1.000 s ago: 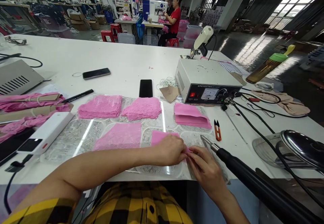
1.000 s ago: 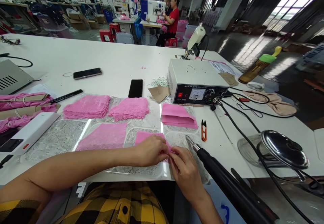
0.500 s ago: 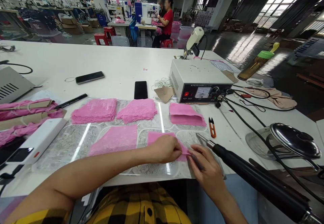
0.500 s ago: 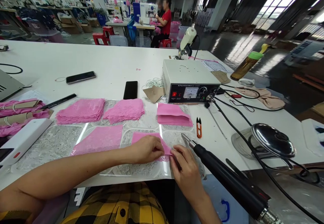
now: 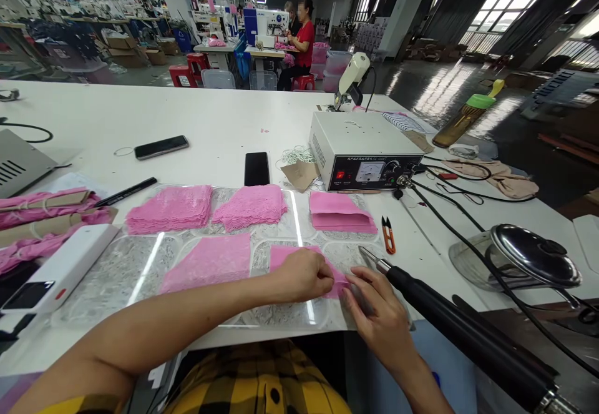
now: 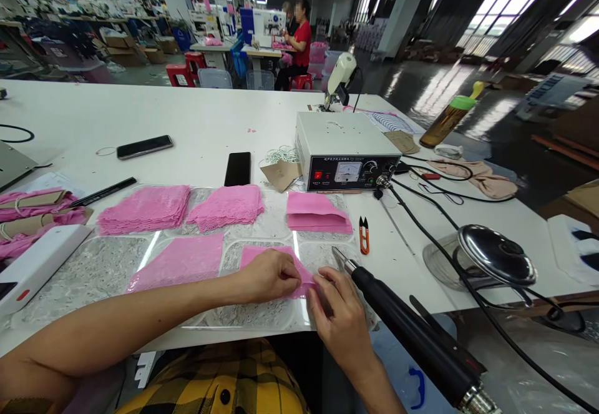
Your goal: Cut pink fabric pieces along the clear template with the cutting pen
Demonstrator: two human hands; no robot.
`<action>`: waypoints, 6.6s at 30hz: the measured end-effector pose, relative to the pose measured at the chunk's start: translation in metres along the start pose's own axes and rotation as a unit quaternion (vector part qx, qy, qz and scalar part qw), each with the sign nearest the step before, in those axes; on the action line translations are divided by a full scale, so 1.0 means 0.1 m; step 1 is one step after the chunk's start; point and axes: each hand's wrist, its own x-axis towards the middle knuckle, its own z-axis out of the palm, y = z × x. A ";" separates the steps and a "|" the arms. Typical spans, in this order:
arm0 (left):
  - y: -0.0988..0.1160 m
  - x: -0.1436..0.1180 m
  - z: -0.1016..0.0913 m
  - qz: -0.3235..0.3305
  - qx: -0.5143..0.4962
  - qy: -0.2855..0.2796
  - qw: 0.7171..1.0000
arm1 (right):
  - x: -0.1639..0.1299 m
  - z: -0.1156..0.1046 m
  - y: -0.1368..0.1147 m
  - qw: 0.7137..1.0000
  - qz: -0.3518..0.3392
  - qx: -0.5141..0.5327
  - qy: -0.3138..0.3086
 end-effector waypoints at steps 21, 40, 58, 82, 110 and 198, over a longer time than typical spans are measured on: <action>-0.44 -1.07 -0.68 -0.172 -0.475 0.320 0.801 | 0.75 0.49 -0.31 0.982 -0.004 0.105 -0.157; -0.70 -1.56 -0.52 -0.100 -0.488 0.336 0.800 | 1.19 1.01 -0.66 0.909 -0.005 0.078 -0.410; -0.80 -2.07 -0.57 -0.093 0.218 0.422 0.875 | 1.57 1.35 -0.92 0.917 -0.033 0.065 -0.393; -0.51 -1.14 -0.54 0.167 0.264 0.048 0.949 | 0.05 -0.13 -0.02 0.998 0.002 -0.047 -0.048; -0.48 -0.77 -0.42 0.032 0.355 0.010 0.934 | -0.17 -0.13 0.11 0.992 -0.076 -0.090 -0.048; -0.28 -0.34 -0.01 0.261 0.327 -0.061 0.906 | -0.19 -0.48 0.31 0.879 0.239 0.263 0.319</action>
